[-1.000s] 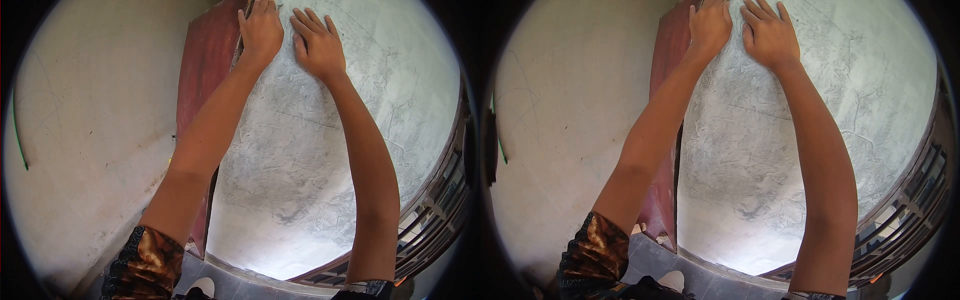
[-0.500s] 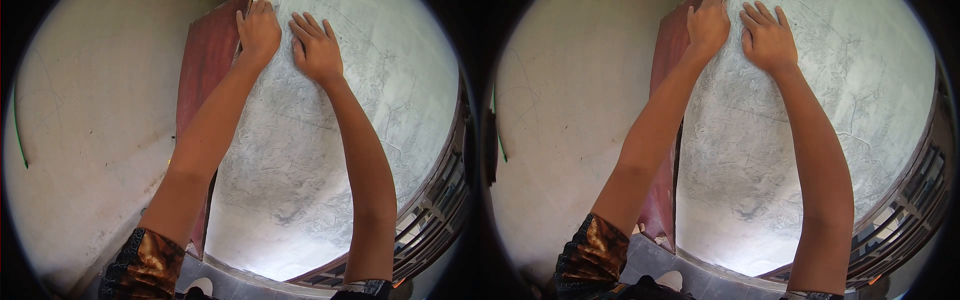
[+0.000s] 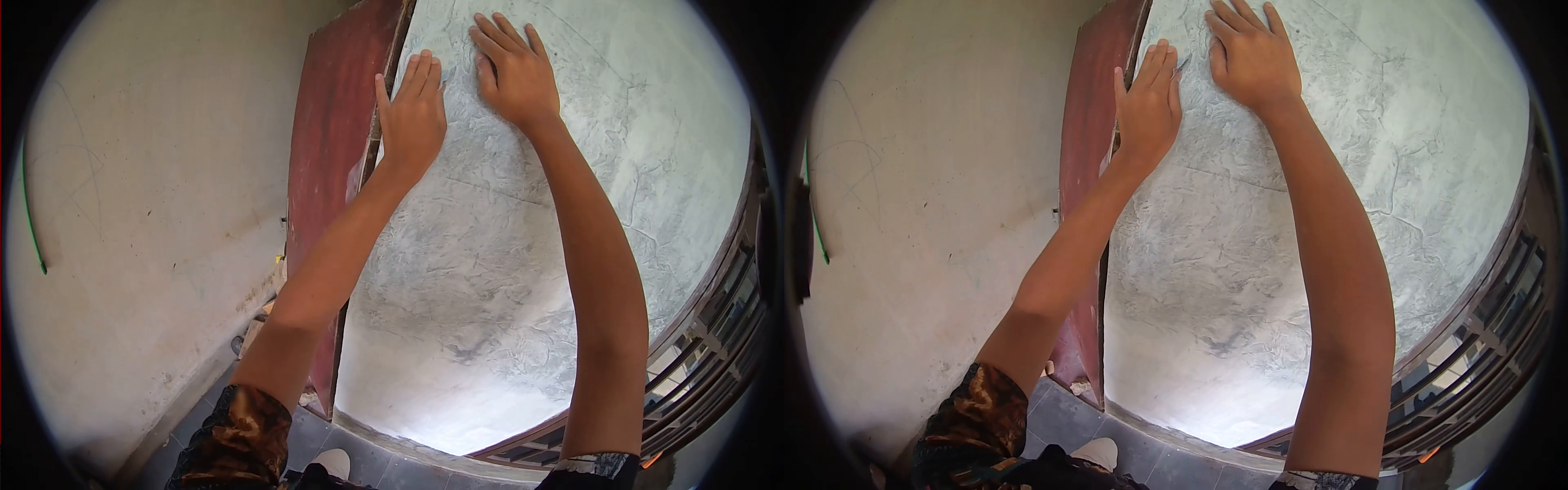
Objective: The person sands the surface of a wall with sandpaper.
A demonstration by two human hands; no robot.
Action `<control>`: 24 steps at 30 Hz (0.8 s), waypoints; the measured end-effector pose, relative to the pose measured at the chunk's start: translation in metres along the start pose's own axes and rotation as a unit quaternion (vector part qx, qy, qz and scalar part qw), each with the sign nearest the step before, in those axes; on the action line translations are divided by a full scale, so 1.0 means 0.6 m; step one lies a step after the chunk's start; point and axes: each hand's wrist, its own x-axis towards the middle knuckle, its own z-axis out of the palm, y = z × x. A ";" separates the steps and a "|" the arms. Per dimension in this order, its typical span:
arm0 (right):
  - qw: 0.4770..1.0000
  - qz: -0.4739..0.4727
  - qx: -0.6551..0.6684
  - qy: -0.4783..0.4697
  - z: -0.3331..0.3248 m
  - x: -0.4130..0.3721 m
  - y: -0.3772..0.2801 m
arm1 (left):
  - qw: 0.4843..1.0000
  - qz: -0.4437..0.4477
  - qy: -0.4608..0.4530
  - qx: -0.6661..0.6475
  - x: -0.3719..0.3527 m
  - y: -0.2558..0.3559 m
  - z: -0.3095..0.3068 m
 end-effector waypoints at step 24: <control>1.000 -0.002 0.005 0.016 0.002 -0.001 -0.001 | 1.000 -0.027 0.012 -0.009 0.000 0.026 0.006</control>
